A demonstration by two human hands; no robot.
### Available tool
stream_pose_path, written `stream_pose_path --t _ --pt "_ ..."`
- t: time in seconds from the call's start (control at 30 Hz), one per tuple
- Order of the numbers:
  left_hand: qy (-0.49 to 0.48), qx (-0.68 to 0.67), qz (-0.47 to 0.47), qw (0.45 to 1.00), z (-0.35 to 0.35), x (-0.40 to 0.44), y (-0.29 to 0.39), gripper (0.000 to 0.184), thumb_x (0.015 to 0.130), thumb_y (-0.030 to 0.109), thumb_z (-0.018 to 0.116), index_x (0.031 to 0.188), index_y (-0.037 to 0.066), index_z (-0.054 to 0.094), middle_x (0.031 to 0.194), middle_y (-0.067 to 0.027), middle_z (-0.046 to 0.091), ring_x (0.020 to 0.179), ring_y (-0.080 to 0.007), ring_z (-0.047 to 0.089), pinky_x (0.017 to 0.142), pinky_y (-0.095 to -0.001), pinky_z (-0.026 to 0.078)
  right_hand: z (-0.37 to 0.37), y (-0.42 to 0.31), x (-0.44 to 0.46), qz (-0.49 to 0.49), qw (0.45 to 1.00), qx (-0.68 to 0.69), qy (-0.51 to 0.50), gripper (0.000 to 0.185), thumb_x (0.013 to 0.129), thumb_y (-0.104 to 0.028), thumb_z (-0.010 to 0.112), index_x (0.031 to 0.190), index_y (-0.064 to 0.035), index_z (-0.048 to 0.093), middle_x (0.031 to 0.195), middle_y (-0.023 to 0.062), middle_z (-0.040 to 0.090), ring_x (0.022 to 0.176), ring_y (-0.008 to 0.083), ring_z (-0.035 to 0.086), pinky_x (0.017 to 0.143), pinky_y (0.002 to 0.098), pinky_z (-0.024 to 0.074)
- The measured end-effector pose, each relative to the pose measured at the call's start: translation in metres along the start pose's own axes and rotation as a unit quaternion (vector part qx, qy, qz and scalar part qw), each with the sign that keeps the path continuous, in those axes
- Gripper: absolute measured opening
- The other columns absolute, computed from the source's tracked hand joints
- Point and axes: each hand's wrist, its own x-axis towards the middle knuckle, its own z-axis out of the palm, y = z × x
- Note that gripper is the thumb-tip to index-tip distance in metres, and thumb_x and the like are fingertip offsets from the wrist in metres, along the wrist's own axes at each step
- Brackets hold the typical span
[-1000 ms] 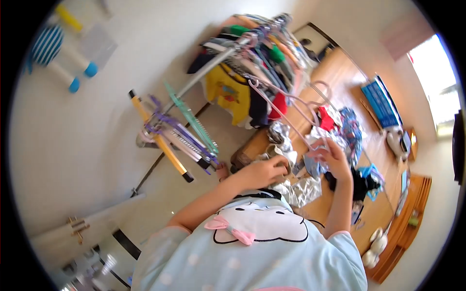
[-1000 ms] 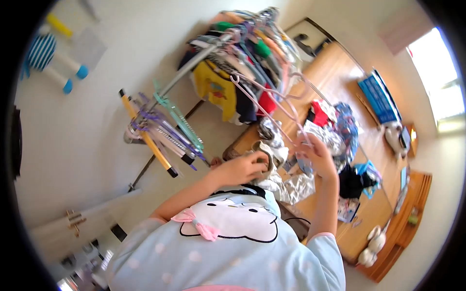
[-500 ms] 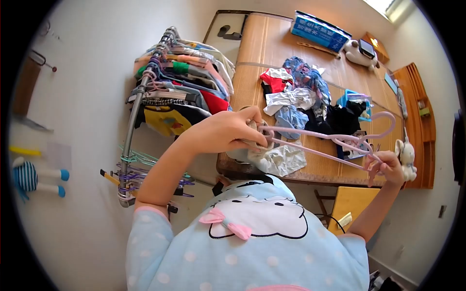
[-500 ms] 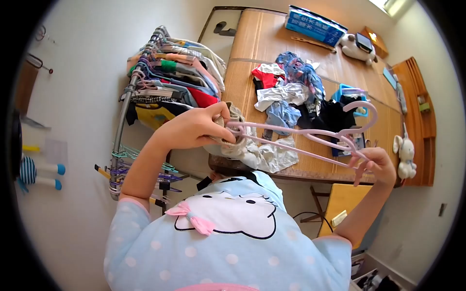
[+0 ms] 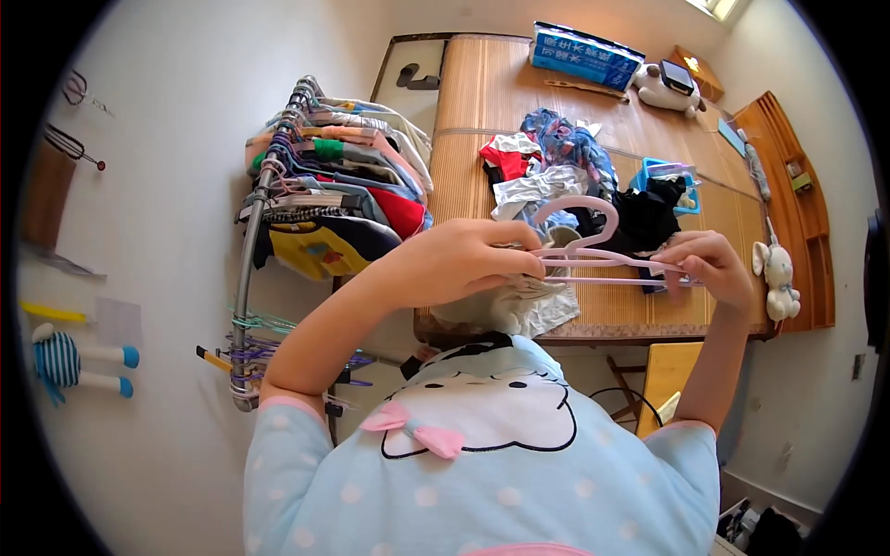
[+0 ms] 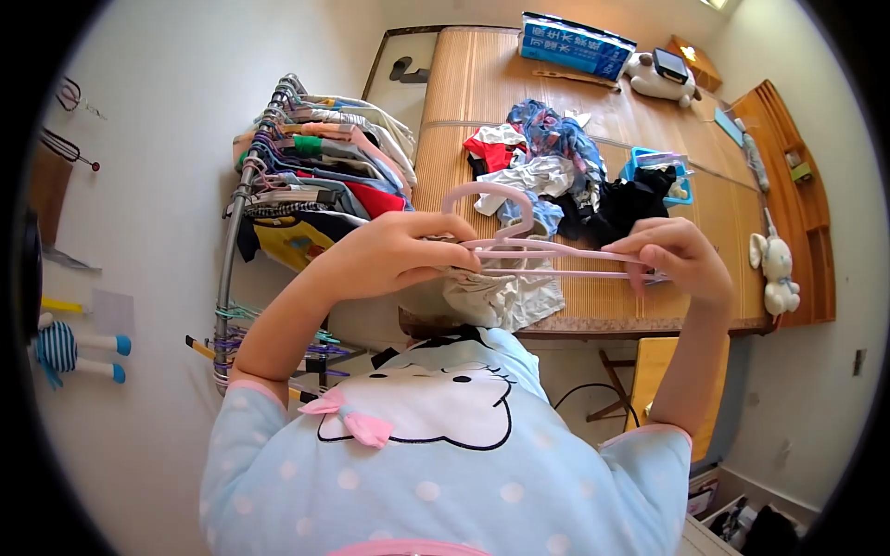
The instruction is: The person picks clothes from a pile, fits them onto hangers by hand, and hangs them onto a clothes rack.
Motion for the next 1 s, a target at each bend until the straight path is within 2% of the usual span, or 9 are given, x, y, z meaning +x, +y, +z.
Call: stream_pose_path --t 0.1,0.2,0.27,0.33,0.43,0.5,0.63,0.73,1.0 --pt "0.053 -0.085 0.008 0.995 0.012 -0.006 -0.002 0.035 0.076 0.003 0.072 0.109 0.010 0.062 0.100 -0.0063 0.063 0.086 -0.0256 0.064 0.076 -0.0313 0.051 0.018 0.027 0.004 -0.039 0.966 0.231 0.107 0.085 0.089 -0.071 0.030 0.112 0.0043 0.063 0.105 0.0209 0.058 0.082 0.0243 0.066 0.045 0.0295 0.0553" --pt "0.170 -0.175 -0.049 0.969 0.014 -0.010 0.003 0.041 0.077 0.006 0.074 0.115 0.006 0.059 0.100 -0.0067 0.066 0.087 -0.0221 0.066 0.077 -0.0305 0.052 0.019 0.068 0.023 -0.037 0.853 0.511 0.100 0.065 0.097 -0.054 0.036 0.131 -0.0007 0.049 0.116 0.0191 0.056 0.104 0.0273 0.060 0.071 0.0332 0.0594" --pt "0.150 -0.123 -0.041 0.980 0.010 -0.007 0.009 0.041 0.081 0.006 0.071 0.120 0.009 0.057 0.108 -0.0095 0.066 0.089 -0.0252 0.067 0.077 -0.0321 0.053 0.043 0.101 0.055 0.142 0.945 0.190 0.227 0.051 0.098 -0.038 0.047 0.134 -0.0027 0.047 0.122 0.0155 0.055 0.111 0.0231 0.056 0.088 0.0296 0.0519" --pt "0.135 -0.104 -0.023 0.985 0.013 -0.006 0.007 0.046 0.081 0.007 0.071 0.124 0.009 0.056 0.113 -0.0115 0.065 0.094 -0.0260 0.067 0.080 -0.0309 0.052 0.082 0.095 0.074 0.067 0.977 0.142 0.141 0.051 0.089 -0.028 0.063 0.133 -0.0074 0.050 0.126 0.0091 0.056 0.115 0.0233 0.053 0.096 0.0373 0.0452" --pt "0.171 -0.068 0.026 0.983 0.017 -0.006 0.006 0.048 0.080 0.005 0.071 0.125 0.008 0.056 0.106 -0.0119 0.066 0.091 -0.0252 0.066 0.078 -0.0303 0.052 0.107 0.065 0.095 0.057 0.971 0.232 0.029 0.061 0.080 -0.019 0.072 0.135 -0.0072 0.049 0.128 0.0095 0.056 0.114 0.0200 0.054 0.094 0.0346 0.0458" --pt "0.165 -0.066 0.010 0.984 0.016 -0.009 0.007 0.049 0.079 0.003 0.071 0.126 0.008 0.056 0.101 -0.0114 0.066 0.086 -0.0248 0.065 0.074 -0.0306 0.051 0.118 0.082 0.104 0.215 0.971 0.103 -0.001 0.066 0.075 -0.008 0.070 0.136 -0.0084 0.048 0.126 0.0118 0.059 0.112 0.0204 0.056 0.095 0.0325 0.0453" --pt "0.198 -0.067 0.014 0.978 0.015 -0.012 0.010 0.049 0.079 0.001 0.070 0.126 0.008 0.059 0.094 -0.0098 0.065 0.079 -0.0230 0.063 0.070 -0.0307 0.050 0.136 0.097 0.082 0.225 0.962 -0.128 -0.084 0.057 0.072 0.001 0.062 0.128 -0.0094 0.058 0.116 0.0170 0.064 0.105 0.0249 0.060 0.089 0.0338 0.0486" --pt "0.182 -0.058 -0.020 0.981 0.011 -0.026 -0.004 0.049 0.078 -0.001 0.069 0.125 0.009 0.061 0.090 -0.0083 0.063 0.076 -0.0206 0.061 0.069 -0.0297 0.049 0.113 0.153 0.044 0.267 0.960 -0.003 0.086 0.042 0.074 -0.002 0.061 0.116 -0.0057 0.065 0.105 0.0135 0.066 0.091 0.0204 0.063 0.081 0.0324 0.0516" --pt "0.139 -0.078 -0.081 0.984 0.021 -0.054 -0.034 0.045 0.079 -0.001 0.068 0.122 0.013 0.065 0.085 -0.0067 0.062 0.071 -0.0182 0.058 0.065 -0.0276 0.048 0.042 0.041 -0.012 0.268 0.954 0.015 0.131 0.025 0.075 -0.004 0.052 0.094 -0.0040 0.068 0.072 0.0002 0.061 0.059 0.0072 0.051 0.053 0.0226 0.0413"
